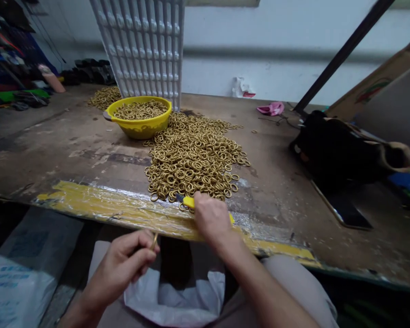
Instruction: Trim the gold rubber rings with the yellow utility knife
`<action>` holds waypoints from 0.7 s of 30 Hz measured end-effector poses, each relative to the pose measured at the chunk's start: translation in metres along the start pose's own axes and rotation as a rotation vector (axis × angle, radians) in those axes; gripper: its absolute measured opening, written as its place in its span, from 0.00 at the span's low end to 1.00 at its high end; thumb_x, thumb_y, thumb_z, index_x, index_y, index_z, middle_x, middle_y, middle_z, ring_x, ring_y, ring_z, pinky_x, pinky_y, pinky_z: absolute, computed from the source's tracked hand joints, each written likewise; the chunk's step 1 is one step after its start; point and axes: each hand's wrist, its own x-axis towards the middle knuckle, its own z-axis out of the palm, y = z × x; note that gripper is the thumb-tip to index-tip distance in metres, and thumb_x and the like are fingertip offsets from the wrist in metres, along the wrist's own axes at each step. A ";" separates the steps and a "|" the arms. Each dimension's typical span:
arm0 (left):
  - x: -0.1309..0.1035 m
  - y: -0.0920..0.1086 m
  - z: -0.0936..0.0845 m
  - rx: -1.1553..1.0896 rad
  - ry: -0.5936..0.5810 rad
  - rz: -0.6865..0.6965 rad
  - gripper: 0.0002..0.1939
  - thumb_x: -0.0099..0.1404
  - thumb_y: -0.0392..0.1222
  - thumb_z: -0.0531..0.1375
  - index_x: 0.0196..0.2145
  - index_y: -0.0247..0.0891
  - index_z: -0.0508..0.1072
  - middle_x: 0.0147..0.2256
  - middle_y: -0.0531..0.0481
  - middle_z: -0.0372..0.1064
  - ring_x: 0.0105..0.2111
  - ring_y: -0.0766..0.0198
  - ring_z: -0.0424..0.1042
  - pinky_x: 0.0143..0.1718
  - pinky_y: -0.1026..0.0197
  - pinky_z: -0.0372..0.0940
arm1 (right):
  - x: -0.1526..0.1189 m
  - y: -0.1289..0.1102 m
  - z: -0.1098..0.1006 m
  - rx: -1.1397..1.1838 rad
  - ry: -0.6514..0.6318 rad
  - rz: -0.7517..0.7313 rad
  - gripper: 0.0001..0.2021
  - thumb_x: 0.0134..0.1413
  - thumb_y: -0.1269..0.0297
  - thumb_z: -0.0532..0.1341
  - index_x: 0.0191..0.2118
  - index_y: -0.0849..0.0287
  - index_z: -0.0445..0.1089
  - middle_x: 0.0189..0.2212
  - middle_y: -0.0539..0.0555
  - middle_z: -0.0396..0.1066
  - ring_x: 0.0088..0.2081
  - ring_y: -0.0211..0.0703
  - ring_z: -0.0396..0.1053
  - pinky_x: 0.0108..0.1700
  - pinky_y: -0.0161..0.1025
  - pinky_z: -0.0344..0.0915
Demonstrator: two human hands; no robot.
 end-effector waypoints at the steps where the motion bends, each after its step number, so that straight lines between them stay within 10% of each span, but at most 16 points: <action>1: -0.003 -0.004 0.002 -0.047 -0.052 -0.038 0.09 0.59 0.41 0.61 0.24 0.35 0.68 0.20 0.54 0.62 0.15 0.75 0.56 0.13 0.72 0.49 | 0.004 0.006 0.000 0.010 0.044 0.015 0.10 0.53 0.76 0.52 0.39 0.59 0.66 0.33 0.56 0.72 0.32 0.44 0.69 0.30 0.37 0.52; 12: 0.014 -0.027 0.013 -0.704 -0.196 -0.159 0.13 0.58 0.45 0.62 0.37 0.38 0.65 0.25 0.52 0.68 0.14 0.75 0.58 0.09 0.75 0.44 | 0.035 0.013 0.009 -0.025 0.102 0.008 0.08 0.53 0.74 0.54 0.36 0.58 0.67 0.37 0.53 0.65 0.31 0.39 0.66 0.29 0.36 0.51; 16: 0.024 -0.018 0.010 -0.694 -0.134 -0.170 0.12 0.60 0.47 0.60 0.35 0.34 0.67 0.27 0.49 0.69 0.17 0.71 0.64 0.10 0.74 0.48 | 0.026 0.020 0.006 0.293 0.176 -0.026 0.04 0.50 0.73 0.57 0.33 0.59 0.67 0.30 0.51 0.68 0.29 0.38 0.64 0.30 0.34 0.51; 21: 0.039 -0.014 0.019 -0.543 0.070 -0.143 0.11 0.60 0.46 0.61 0.33 0.37 0.64 0.17 0.58 0.61 0.13 0.74 0.56 0.09 0.76 0.47 | 0.010 0.016 0.006 0.887 -0.046 -0.105 0.04 0.49 0.65 0.61 0.29 0.58 0.66 0.23 0.46 0.64 0.25 0.35 0.61 0.28 0.32 0.53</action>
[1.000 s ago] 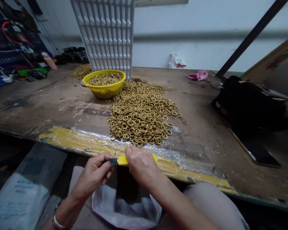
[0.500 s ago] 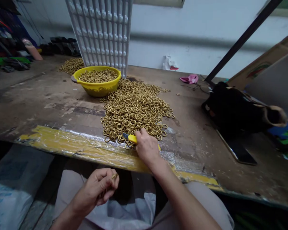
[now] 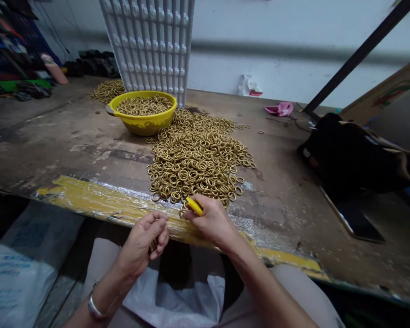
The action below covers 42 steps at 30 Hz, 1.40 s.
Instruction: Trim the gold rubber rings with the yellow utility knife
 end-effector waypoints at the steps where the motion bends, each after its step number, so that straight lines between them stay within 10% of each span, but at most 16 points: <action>1: 0.001 0.000 0.002 0.016 -0.011 -0.011 0.13 0.60 0.46 0.62 0.37 0.37 0.64 0.18 0.58 0.63 0.13 0.74 0.57 0.09 0.76 0.47 | -0.002 -0.002 0.002 0.082 -0.033 -0.007 0.04 0.48 0.65 0.61 0.29 0.59 0.66 0.23 0.45 0.64 0.26 0.34 0.61 0.28 0.31 0.54; 11: -0.008 0.003 0.008 -0.105 -0.135 -0.121 0.11 0.59 0.43 0.63 0.31 0.36 0.64 0.25 0.52 0.69 0.14 0.76 0.59 0.09 0.76 0.48 | -0.008 -0.018 0.000 0.378 -0.152 -0.060 0.07 0.48 0.63 0.63 0.28 0.61 0.67 0.23 0.46 0.64 0.26 0.34 0.60 0.29 0.30 0.57; 20: -0.015 0.010 0.000 0.131 0.003 0.089 0.13 0.57 0.47 0.64 0.31 0.33 0.69 0.18 0.56 0.63 0.13 0.76 0.54 0.11 0.74 0.49 | -0.023 -0.021 0.015 -0.317 -0.064 -0.230 0.07 0.42 0.79 0.56 0.26 0.60 0.62 0.22 0.47 0.64 0.24 0.34 0.57 0.27 0.33 0.45; 29: -0.017 0.011 -0.008 0.495 0.052 0.204 0.10 0.61 0.46 0.60 0.30 0.35 0.69 0.19 0.56 0.63 0.15 0.75 0.57 0.14 0.73 0.52 | -0.023 -0.021 0.024 -0.660 -0.068 -0.192 0.05 0.54 0.73 0.54 0.35 0.58 0.65 0.30 0.52 0.72 0.29 0.39 0.66 0.28 0.36 0.46; 36: -0.031 0.017 -0.007 0.391 -0.109 0.128 0.10 0.59 0.41 0.62 0.25 0.34 0.68 0.21 0.55 0.62 0.14 0.77 0.54 0.13 0.72 0.49 | -0.005 -0.003 -0.016 -0.821 0.209 0.060 0.06 0.53 0.74 0.53 0.33 0.59 0.66 0.29 0.54 0.72 0.30 0.42 0.68 0.29 0.37 0.48; 42: -0.017 0.001 -0.014 0.118 -0.174 0.013 0.12 0.60 0.46 0.61 0.27 0.34 0.68 0.28 0.50 0.66 0.15 0.77 0.54 0.11 0.73 0.44 | 0.009 0.009 0.002 -0.784 0.178 0.053 0.04 0.55 0.67 0.56 0.32 0.59 0.67 0.33 0.54 0.72 0.33 0.42 0.68 0.32 0.36 0.51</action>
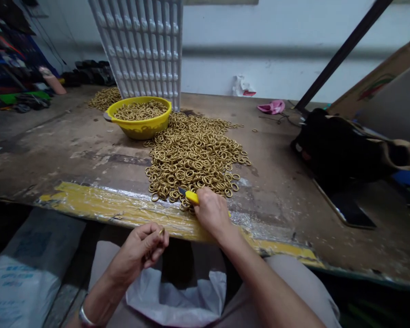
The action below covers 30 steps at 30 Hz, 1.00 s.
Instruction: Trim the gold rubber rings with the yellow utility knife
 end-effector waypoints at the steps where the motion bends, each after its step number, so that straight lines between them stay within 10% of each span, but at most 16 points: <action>1: 0.001 -0.001 0.000 -0.059 -0.001 -0.007 0.10 0.59 0.44 0.62 0.29 0.35 0.67 0.28 0.50 0.67 0.16 0.77 0.55 0.11 0.74 0.45 | 0.002 -0.002 0.004 -0.020 -0.005 0.011 0.05 0.55 0.66 0.56 0.33 0.59 0.68 0.33 0.55 0.72 0.34 0.43 0.68 0.31 0.37 0.51; 6: 0.000 0.002 -0.001 -0.319 -0.088 -0.064 0.12 0.60 0.44 0.60 0.41 0.38 0.67 0.27 0.50 0.67 0.16 0.73 0.59 0.10 0.74 0.46 | 0.015 -0.005 0.011 -0.020 -0.041 0.051 0.08 0.57 0.61 0.55 0.33 0.58 0.68 0.31 0.55 0.73 0.32 0.44 0.69 0.30 0.37 0.50; 11: 0.005 -0.001 0.000 -0.329 -0.061 -0.148 0.11 0.61 0.44 0.60 0.27 0.34 0.66 0.20 0.54 0.59 0.14 0.76 0.54 0.10 0.74 0.45 | 0.020 -0.008 0.011 -0.006 -0.020 0.076 0.06 0.57 0.61 0.56 0.36 0.57 0.67 0.31 0.55 0.74 0.32 0.44 0.70 0.30 0.36 0.51; 18: 0.010 -0.013 0.008 -0.233 -0.013 -0.201 0.08 0.61 0.42 0.61 0.33 0.33 0.69 0.19 0.57 0.58 0.14 0.76 0.53 0.10 0.75 0.45 | 0.022 -0.015 0.009 0.012 -0.030 0.112 0.13 0.59 0.54 0.55 0.37 0.59 0.68 0.31 0.58 0.74 0.33 0.47 0.71 0.31 0.37 0.55; 25: 0.008 -0.011 0.011 -0.197 0.030 -0.192 0.10 0.59 0.43 0.62 0.33 0.34 0.69 0.20 0.57 0.59 0.16 0.75 0.55 0.10 0.75 0.46 | 0.019 -0.012 0.005 0.033 -0.046 0.105 0.07 0.54 0.72 0.55 0.36 0.59 0.69 0.33 0.57 0.73 0.34 0.44 0.70 0.34 0.35 0.56; 30: 0.008 -0.006 0.012 -0.196 0.105 -0.145 0.13 0.58 0.42 0.64 0.39 0.35 0.68 0.26 0.53 0.66 0.16 0.76 0.57 0.11 0.75 0.48 | 0.009 -0.014 0.001 0.432 0.057 0.008 0.09 0.55 0.67 0.54 0.26 0.60 0.67 0.26 0.52 0.68 0.28 0.38 0.63 0.30 0.33 0.54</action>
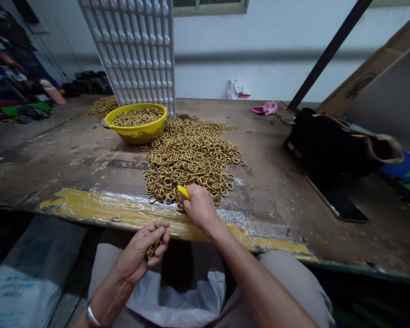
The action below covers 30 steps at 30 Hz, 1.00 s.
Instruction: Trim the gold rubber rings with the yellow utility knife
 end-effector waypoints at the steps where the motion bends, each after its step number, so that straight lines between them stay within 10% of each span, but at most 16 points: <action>1: 0.000 0.002 0.001 -0.001 0.017 0.023 0.15 0.58 0.42 0.63 0.41 0.35 0.67 0.29 0.51 0.69 0.17 0.76 0.58 0.11 0.75 0.49 | -0.003 -0.002 0.001 0.151 -0.033 0.000 0.12 0.56 0.64 0.53 0.24 0.60 0.66 0.22 0.49 0.65 0.25 0.36 0.60 0.28 0.33 0.53; 7: -0.001 0.012 0.006 -0.037 0.052 0.122 0.18 0.57 0.42 0.65 0.43 0.35 0.67 0.36 0.45 0.72 0.18 0.76 0.60 0.12 0.75 0.50 | -0.025 -0.021 0.016 0.813 -0.283 0.154 0.15 0.52 0.54 0.58 0.24 0.61 0.66 0.19 0.46 0.61 0.23 0.33 0.57 0.25 0.30 0.53; 14: -0.004 0.015 0.002 -0.050 0.009 0.115 0.14 0.54 0.42 0.67 0.35 0.33 0.70 0.31 0.49 0.69 0.19 0.75 0.60 0.12 0.75 0.52 | -0.035 -0.031 0.023 1.029 -0.416 0.147 0.19 0.53 0.49 0.56 0.24 0.61 0.63 0.17 0.45 0.58 0.17 0.30 0.52 0.21 0.30 0.50; 22: -0.006 0.016 -0.005 0.167 0.119 0.227 0.15 0.53 0.46 0.67 0.28 0.33 0.70 0.23 0.53 0.64 0.17 0.74 0.58 0.12 0.74 0.53 | -0.043 -0.028 0.004 0.059 -0.192 -0.244 0.05 0.48 0.76 0.54 0.28 0.60 0.65 0.27 0.51 0.66 0.29 0.37 0.61 0.31 0.34 0.51; 30: -0.006 0.017 -0.016 0.488 0.162 0.325 0.12 0.60 0.47 0.61 0.32 0.34 0.70 0.19 0.56 0.61 0.15 0.74 0.57 0.13 0.72 0.53 | -0.046 -0.031 0.008 -0.306 -0.241 -0.289 0.05 0.53 0.72 0.55 0.35 0.59 0.67 0.32 0.53 0.71 0.29 0.40 0.66 0.29 0.36 0.51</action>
